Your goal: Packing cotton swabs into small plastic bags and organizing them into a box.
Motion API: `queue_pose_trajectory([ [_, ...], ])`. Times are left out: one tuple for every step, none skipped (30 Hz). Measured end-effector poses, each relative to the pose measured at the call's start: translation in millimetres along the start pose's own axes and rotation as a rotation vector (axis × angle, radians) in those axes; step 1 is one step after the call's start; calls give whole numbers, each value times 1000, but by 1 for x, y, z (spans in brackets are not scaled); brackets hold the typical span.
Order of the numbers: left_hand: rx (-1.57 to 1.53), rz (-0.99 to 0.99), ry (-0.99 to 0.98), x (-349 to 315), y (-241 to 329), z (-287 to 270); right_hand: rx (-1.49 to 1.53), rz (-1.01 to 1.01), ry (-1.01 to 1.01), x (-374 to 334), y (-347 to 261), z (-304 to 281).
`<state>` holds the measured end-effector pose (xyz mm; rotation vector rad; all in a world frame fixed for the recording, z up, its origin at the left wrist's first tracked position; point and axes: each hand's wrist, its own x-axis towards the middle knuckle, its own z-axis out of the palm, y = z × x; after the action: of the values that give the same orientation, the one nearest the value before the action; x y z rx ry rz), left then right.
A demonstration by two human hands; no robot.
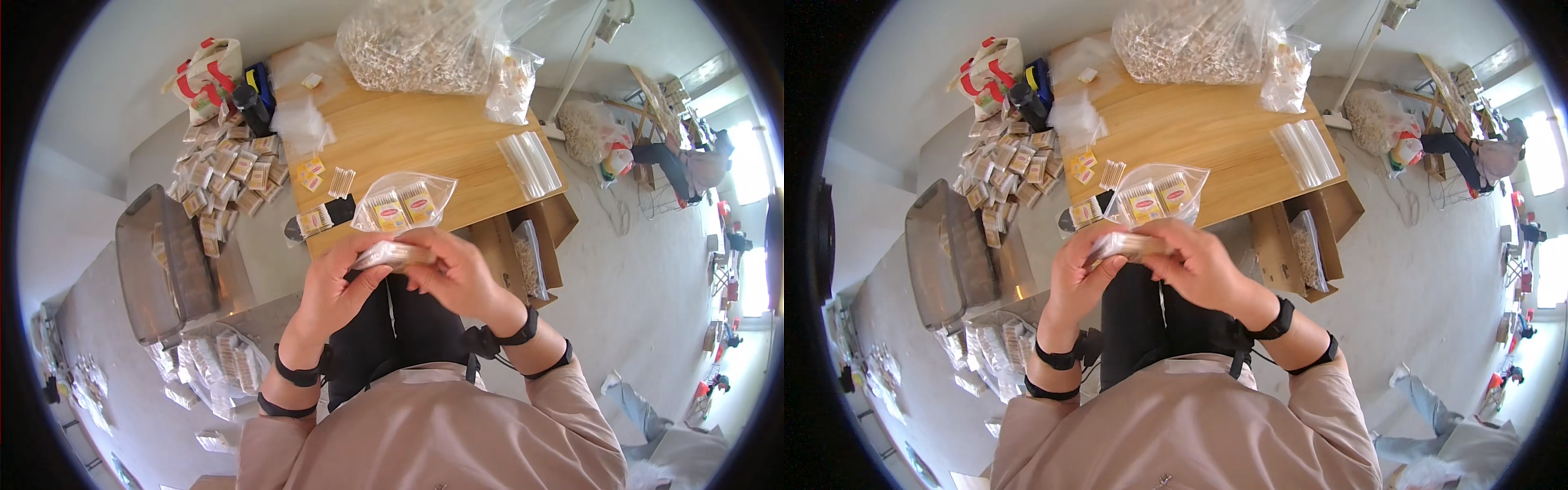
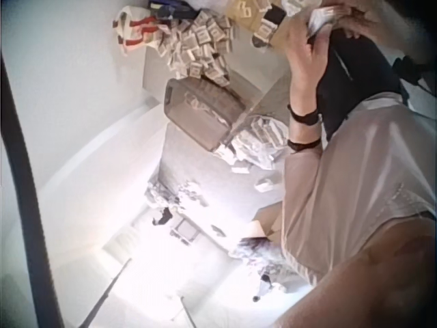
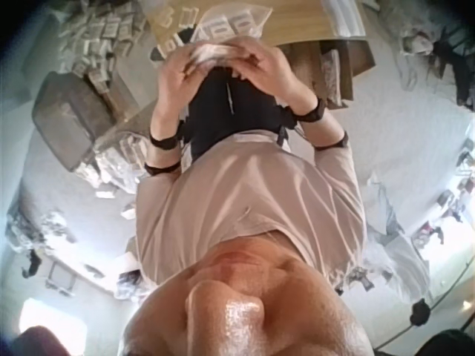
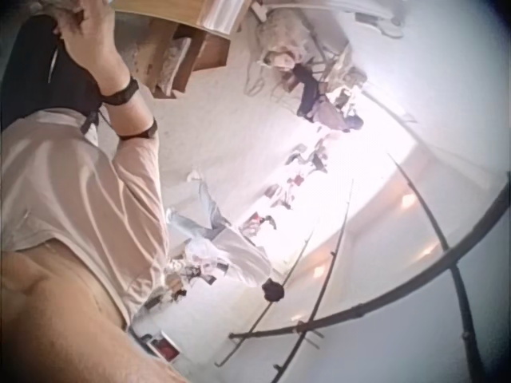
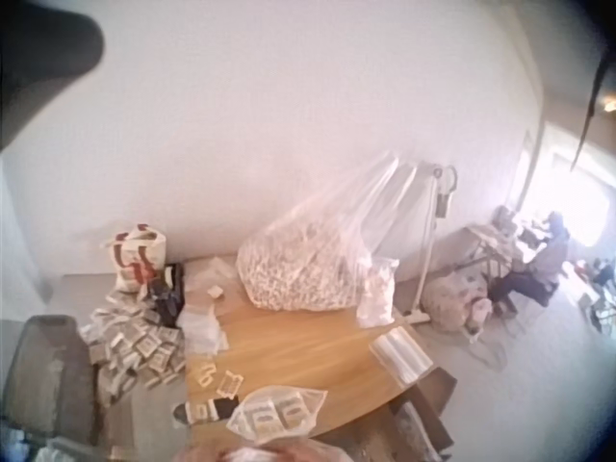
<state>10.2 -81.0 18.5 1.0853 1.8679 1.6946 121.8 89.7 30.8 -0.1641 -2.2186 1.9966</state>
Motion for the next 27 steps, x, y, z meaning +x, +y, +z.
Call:
queue_pose_trajectory([
  [5, 35, 92, 1, 1, 4, -7, 2, 27, -2, 9, -10],
  [6, 68, 181, 2, 0, 8, -42, 67, 82, -3, 4, -21],
  [43, 69, 219, 4, -8, 5, -56, 86, 134, -3, 6, -35],
  [41, 70, 217, 5, -18, 5, -57, 87, 137, 0, 9, -46],
  [103, 42, 282, 6, -28, 3, -179, -13, 211, 7, 11, -56],
  [164, 12, 347, 7, -40, 3, -299, -114, 286, 14, 11, -63],
  [230, 69, 410, 11, -55, 4, -298, -116, 283, 23, 6, -66],
  [233, 67, 411, 17, -58, 8, -505, -177, 216, 31, -4, -66],
  [287, 18, 500, 23, -62, 14, -711, -237, 147, 39, -9, -65],
  [336, -28, 583, 31, -62, 21, -715, -234, 151, 44, -7, -66],
  [339, -27, 585, 35, -60, 22, -884, -343, 98, 51, -1, -63],
  [390, -57, 550, 39, -59, 23, -1051, -452, 44, 56, 3, -59],
  [437, -86, 514, 41, -60, 23, -1051, -453, 43, 61, 6, -56],
  [437, -88, 515, 43, -60, 23, -1155, -448, -26, 65, 8, -53],
  [403, -122, 483, 44, -62, 23, -1258, -441, -96, 68, 10, -50],
  [366, -158, 450, 45, -63, 24, -1259, -438, -100, 69, 11, -48],
  [362, -163, 449, 45, -65, 25, -1295, -392, -128, 68, 13, -46],
  [318, -160, 441, 44, -67, 25, -1331, -345, -157, 68, 14, -45],
  [274, -161, 431, 43, -66, 26, -1329, -337, -164, 66, 14, -42],
  [270, -171, 428, 41, -65, 26, -1319, -295, -203, 64, 11, -38],
  [255, -195, 440, 40, -64, 26, -1308, -253, -243, 62, 12, -36],
  [237, -217, 451, 40, -62, 28, -1308, -242, -250, 61, 14, -37],
  [230, -227, 447, 39, -62, 29, -1228, -266, -288, 59, 18, -40],
  [214, -214, 449, 38, -63, 31, -1146, -289, -325, 59, 21, -41],
  [198, -201, 452, 37, -62, 32, -1145, -278, -333, 61, 22, -42],
  [192, -212, 450, 38, -61, 32, -1117, -303, -337, 66, 23, -45],
  [116, -217, 430, 39, -61, 31, -1089, -328, -339, 70, 24, -47],
])
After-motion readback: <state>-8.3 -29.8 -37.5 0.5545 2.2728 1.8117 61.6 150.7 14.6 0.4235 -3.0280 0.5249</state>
